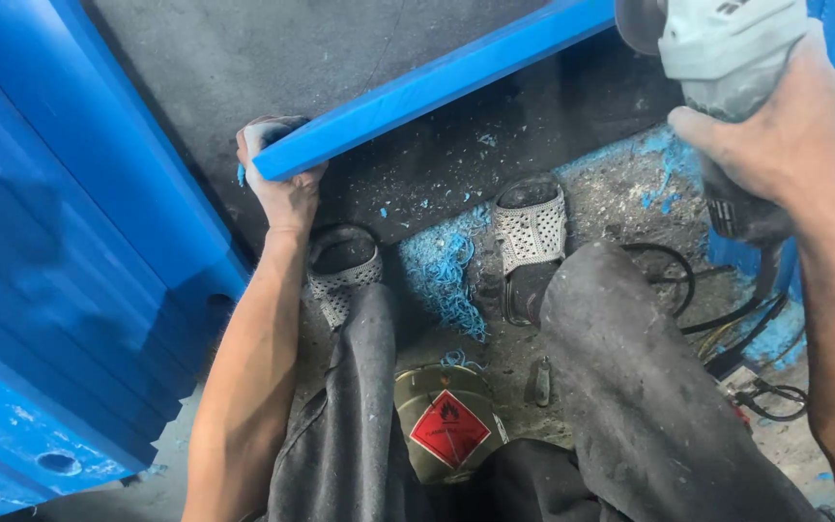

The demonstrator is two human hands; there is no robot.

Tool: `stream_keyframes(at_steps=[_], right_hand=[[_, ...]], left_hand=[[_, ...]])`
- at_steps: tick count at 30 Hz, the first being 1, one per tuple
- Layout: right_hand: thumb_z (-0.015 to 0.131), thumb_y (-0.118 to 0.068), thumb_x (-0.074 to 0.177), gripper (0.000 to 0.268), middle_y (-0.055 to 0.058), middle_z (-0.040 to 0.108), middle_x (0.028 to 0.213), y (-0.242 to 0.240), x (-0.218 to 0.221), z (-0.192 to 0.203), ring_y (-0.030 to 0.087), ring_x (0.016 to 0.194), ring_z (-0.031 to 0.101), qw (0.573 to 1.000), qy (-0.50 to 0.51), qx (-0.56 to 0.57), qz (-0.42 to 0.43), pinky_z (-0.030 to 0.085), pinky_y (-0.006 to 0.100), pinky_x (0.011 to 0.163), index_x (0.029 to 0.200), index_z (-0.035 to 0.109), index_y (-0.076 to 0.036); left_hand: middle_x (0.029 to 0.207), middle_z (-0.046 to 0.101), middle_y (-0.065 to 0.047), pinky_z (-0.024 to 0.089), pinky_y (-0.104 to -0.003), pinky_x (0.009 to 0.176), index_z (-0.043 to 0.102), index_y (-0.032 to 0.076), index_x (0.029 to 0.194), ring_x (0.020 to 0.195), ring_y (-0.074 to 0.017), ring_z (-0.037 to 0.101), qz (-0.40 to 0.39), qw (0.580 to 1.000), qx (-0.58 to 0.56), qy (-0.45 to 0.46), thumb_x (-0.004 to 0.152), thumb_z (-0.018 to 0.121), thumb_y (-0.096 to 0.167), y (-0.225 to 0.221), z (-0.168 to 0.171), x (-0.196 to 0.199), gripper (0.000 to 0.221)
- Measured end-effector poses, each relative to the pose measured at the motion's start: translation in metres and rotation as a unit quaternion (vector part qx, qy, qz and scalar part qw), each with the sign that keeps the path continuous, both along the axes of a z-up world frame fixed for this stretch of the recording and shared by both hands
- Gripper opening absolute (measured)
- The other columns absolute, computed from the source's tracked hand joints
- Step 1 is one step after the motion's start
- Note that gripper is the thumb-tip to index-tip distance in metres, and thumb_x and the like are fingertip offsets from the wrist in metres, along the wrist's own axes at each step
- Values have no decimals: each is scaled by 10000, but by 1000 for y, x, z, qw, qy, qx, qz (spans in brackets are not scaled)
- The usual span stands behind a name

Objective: Using an angle grinder to smooth and finish the edges of blue plastic industrial components on a factory floor.

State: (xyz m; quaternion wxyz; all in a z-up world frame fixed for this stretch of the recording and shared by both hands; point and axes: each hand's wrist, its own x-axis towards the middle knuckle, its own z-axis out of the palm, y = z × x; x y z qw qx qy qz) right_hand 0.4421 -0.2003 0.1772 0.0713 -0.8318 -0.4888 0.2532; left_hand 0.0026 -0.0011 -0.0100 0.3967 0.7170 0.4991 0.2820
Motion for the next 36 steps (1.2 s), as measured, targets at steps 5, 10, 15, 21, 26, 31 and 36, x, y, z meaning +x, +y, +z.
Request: stream_keyframes(at_steps=[5,10,15,21,26,31,36], right_hand=[[905,-415,859,724,248,716,1113,30,-39,3,378,1082,725,997,-30,-59,-31,582,463,935,1227,514,71],[867,-410,778,778,256,695,1093,55,-81,9,397,903,731,989,47,-140,-6,601,472,777,1285,468,24],[914,-464,796,800,272,702,1114,25,-33,3,420,971,715,993,-22,-120,-6,578,491,822,1246,492,45],[889,-434,886,632,245,737,1159,-17,37,-5,364,1068,739,991,-67,-83,-86,585,450,927,1251,602,-6],[910,-458,845,714,263,727,1142,10,10,-2,376,1017,736,985,-52,-101,-126,578,450,894,1251,574,25],[922,-430,766,818,292,711,1091,24,-13,8,419,967,717,987,-26,-115,-111,567,483,862,1260,504,70],[916,-421,804,787,287,707,1157,-7,29,-7,395,1023,716,985,-10,-91,-149,570,464,895,1296,530,57]], left_hand=[[1105,614,-136,486,-400,991,686,25,1045,1088,-294,611,-10,1000,26,-3,876,837,237,1,5,5,310],[1056,674,-111,546,-350,942,647,20,1037,1014,-245,675,7,1000,12,8,878,813,91,0,-1,1,240],[1071,668,-106,548,-351,963,623,18,1075,1019,-239,668,-4,1000,-4,-27,915,796,74,1,1,2,242],[1056,651,-101,542,-341,928,613,16,1078,992,-219,650,-2,1000,-13,-26,912,800,82,0,4,2,259],[1030,669,-90,557,-337,905,610,17,1098,964,-202,664,-3,1000,-21,-7,927,791,93,0,2,-2,260],[999,673,-56,569,-303,818,590,35,1088,888,-154,671,38,996,-87,4,952,772,116,-1,8,5,241],[1002,668,-76,555,-315,850,592,19,1083,913,-173,657,22,998,-51,-4,945,779,71,-2,-7,-9,238]])
